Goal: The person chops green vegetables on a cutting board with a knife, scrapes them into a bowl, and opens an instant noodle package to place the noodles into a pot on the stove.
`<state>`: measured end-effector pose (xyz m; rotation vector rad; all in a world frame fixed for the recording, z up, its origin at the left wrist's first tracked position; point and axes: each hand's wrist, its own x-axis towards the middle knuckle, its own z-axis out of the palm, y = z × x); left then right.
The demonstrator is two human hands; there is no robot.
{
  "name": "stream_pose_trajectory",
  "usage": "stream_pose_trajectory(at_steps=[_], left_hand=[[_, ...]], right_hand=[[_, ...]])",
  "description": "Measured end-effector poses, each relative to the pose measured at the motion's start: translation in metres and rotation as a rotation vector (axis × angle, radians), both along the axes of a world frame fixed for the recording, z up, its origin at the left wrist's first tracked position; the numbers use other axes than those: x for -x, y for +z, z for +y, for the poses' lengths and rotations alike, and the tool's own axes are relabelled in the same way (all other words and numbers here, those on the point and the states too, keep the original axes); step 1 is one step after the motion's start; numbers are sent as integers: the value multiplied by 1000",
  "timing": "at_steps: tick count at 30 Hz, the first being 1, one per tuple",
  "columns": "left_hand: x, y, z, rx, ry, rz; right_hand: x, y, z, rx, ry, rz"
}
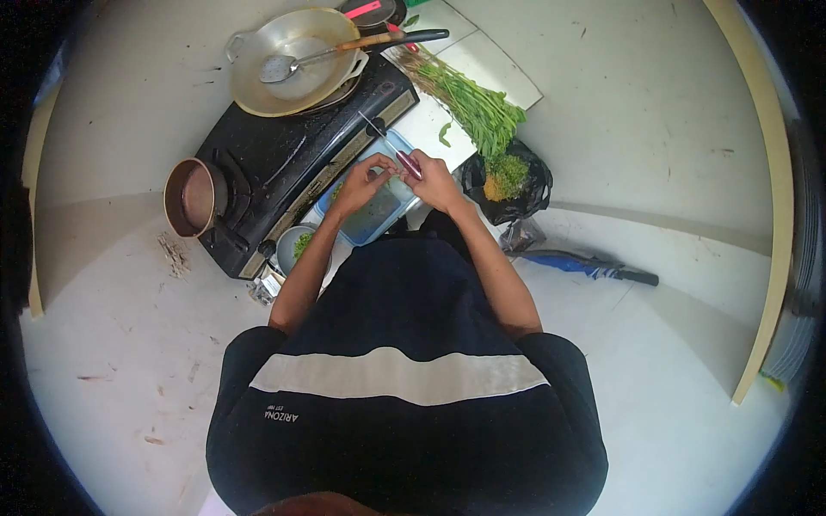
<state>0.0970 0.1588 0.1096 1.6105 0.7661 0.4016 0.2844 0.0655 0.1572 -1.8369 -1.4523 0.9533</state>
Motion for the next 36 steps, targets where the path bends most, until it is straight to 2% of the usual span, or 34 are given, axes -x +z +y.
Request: stream_pose_trajectory(at_steps=[15, 18, 20, 24, 35, 36], left_hand=[[10, -4, -18, 129, 157, -124], [9, -9, -18, 141, 210, -150], [6, -7, -21, 135, 247, -146], [1, -9, -29, 248, 350, -218], [-10, -10, -59, 328, 502, -275], [-12, -10, -62, 456, 561, -243]], right_hand=[[0, -17, 18, -82, 60, 179], [-2, -26, 23, -67, 73, 230], [-6, -30, 27, -66, 72, 374], [-15, -31, 35, 4, 123, 498], [-31, -36, 49, 103, 328, 632], [-31, -32, 50, 113, 349, 648]])
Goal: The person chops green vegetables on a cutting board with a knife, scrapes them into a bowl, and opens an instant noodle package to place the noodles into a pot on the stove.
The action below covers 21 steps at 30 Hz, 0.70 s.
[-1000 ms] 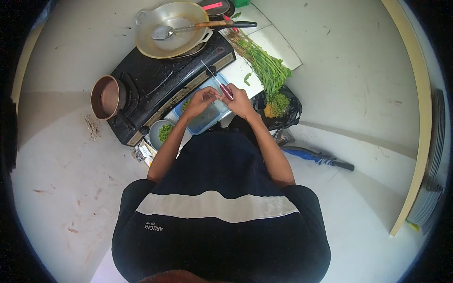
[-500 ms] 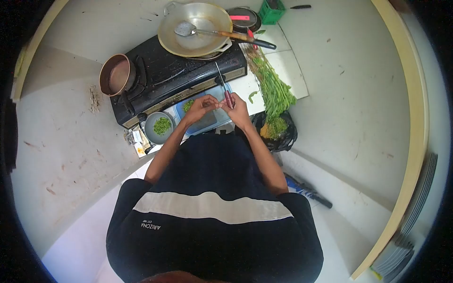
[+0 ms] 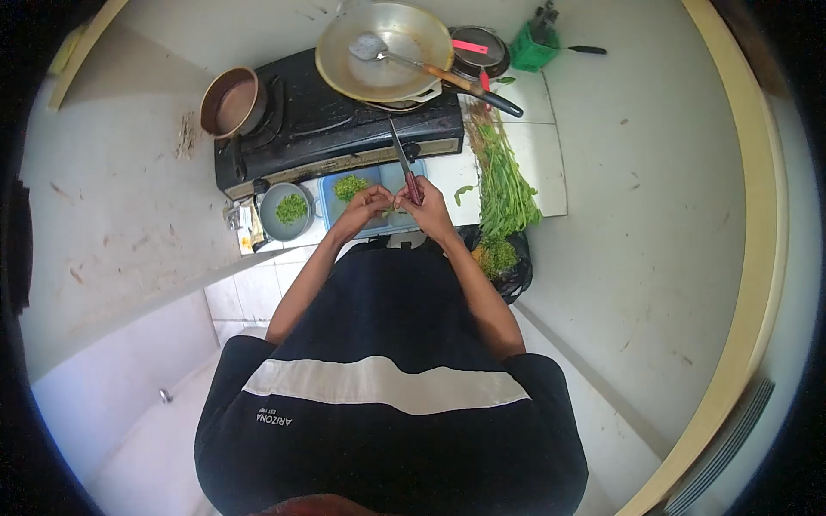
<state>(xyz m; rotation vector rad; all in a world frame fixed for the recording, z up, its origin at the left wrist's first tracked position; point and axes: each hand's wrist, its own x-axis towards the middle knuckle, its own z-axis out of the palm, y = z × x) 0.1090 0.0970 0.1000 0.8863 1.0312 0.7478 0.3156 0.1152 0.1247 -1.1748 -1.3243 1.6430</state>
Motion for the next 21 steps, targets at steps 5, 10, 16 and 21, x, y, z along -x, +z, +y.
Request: stream_pose_trajectory(at_steps=[5, 10, 16, 21], left_hand=[[-6, -5, -27, 177, 161, -182], [-11, -3, -55, 282, 310, -221], [-10, -15, -98, 316, 447, -290], [-10, -16, -123, 357, 463, -222]], right_hand=[[2, 5, 3, 20, 110, -16], [6, -4, 2, 27, 226, 3], [14, -18, -8, 40, 384, 4], [16, -32, -15, 30, 511, -23]])
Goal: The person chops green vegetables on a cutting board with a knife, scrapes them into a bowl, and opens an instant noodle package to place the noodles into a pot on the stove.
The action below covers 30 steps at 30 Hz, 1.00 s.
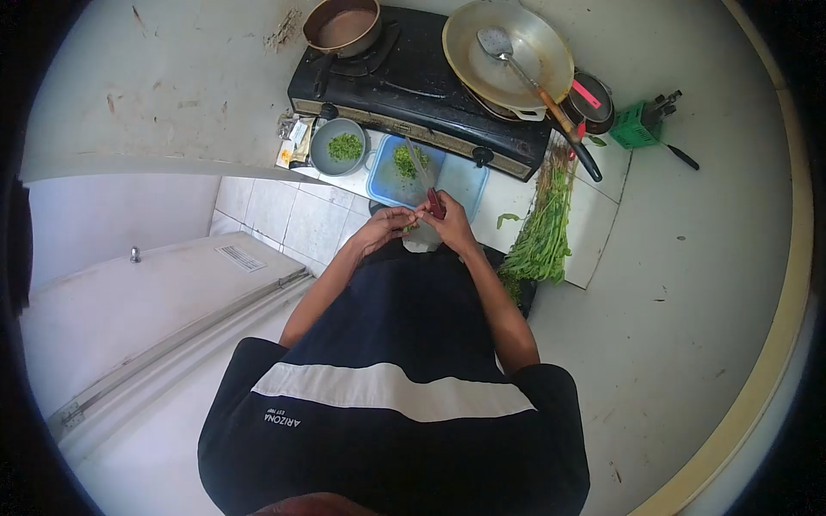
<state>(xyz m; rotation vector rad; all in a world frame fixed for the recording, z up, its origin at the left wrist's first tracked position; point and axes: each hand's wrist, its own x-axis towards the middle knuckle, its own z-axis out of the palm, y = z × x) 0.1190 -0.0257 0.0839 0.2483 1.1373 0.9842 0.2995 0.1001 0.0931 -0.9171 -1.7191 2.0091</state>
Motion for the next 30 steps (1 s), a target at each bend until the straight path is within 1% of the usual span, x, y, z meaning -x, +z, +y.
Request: stream_pose_trajectory(at_steps=[2, 4, 5, 6, 8, 9, 11, 12, 13, 15, 17, 19, 21, 23, 24, 26, 28, 30], left_hand=[[2, -7, -1, -20, -22, 31], [10, -15, -3, -59, 24, 123], [16, -19, -4, -60, 22, 125], [24, -23, -3, -106, 23, 212], [41, -32, 1, -207, 30, 370], [52, -40, 3, -209, 24, 368], [71, -55, 7, -254, -93, 722], [77, -50, 10, -316, -119, 925], [82, -52, 14, -323, -135, 917], [92, -51, 25, -481, -108, 1147], [100, -52, 32, -530, -130, 1177], [108, -55, 38, -547, -255, 1328], [113, -59, 40, -611, -253, 1334], [113, -66, 41, -669, -242, 1329], [113, -69, 41, -704, -249, 1343], [113, -75, 40, -740, -263, 1341], [113, -80, 43, -754, -282, 1388], [115, -83, 44, -765, -293, 1379]], right_hand=[[0, 8, 0, -21, -10, -34], [-1, -2, 0, -48, -47, -55], [-1, -6, 0, -72, -80, -80], [-1, -11, 0, -74, -83, -79], [0, -21, 0, 16, -134, -108], [0, -25, -2, 16, -140, -110], [2, -30, -8, -25, -153, -179], [4, -32, -11, -24, -167, -184], [6, -35, -15, -65, -163, -207], [9, -38, -24, -105, -179, -237], [17, -42, -35, -148, -175, -293], [26, -49, -46, -156, -185, -352], [32, -47, -57, -164, -195, -423], [40, -39, -70, -358, -159, -513], [41, -44, -76, -351, -167, -530], [46, -54, -88, -448, -186, -543], [55, -45, -92, -435, -180, -595], [64, -42, -96, -424, -172, -647]])
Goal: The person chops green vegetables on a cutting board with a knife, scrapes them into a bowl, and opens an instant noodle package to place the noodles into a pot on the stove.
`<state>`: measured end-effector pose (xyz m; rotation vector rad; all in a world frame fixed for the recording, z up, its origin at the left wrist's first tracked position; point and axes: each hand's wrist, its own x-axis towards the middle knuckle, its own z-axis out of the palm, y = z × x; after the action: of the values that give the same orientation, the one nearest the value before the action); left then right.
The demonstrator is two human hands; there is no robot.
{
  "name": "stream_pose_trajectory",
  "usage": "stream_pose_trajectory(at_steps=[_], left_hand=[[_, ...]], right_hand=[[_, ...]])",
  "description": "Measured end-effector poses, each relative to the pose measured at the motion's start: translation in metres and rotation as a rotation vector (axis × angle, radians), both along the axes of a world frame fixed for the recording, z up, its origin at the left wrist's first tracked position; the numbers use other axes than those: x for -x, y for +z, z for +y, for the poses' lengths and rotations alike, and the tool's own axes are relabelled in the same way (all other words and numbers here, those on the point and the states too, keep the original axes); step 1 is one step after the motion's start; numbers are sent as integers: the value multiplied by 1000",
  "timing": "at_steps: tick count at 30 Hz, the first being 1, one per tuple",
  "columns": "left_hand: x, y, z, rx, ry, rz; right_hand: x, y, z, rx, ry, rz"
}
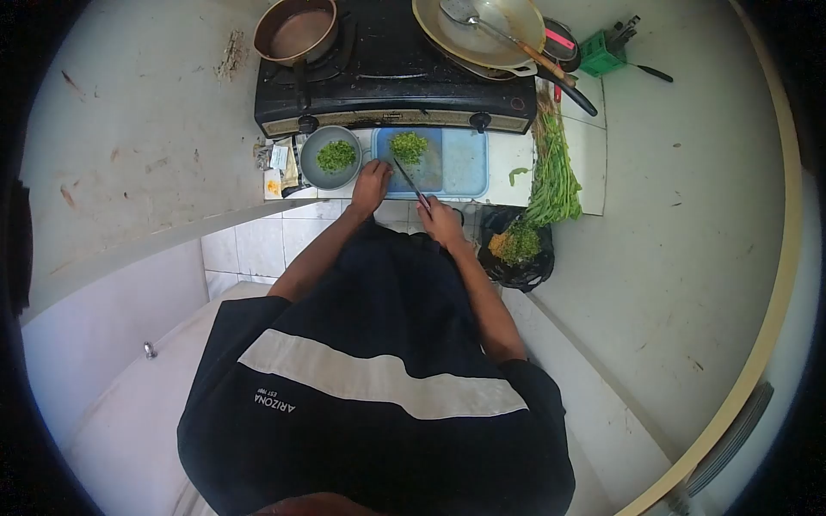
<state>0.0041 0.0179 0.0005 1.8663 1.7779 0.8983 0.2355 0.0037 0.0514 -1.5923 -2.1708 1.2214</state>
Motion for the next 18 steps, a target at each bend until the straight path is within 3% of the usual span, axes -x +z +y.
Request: stream_pose_trajectory(at_steps=[10, 18], left_hand=[[2, 0, 1, 26, 27, -167], [4, 5, -3, -26, 4, -104]], right_hand=[[22, -2, -9, -67, 88, -273], [38, -8, 8, -55, 195, -381]])
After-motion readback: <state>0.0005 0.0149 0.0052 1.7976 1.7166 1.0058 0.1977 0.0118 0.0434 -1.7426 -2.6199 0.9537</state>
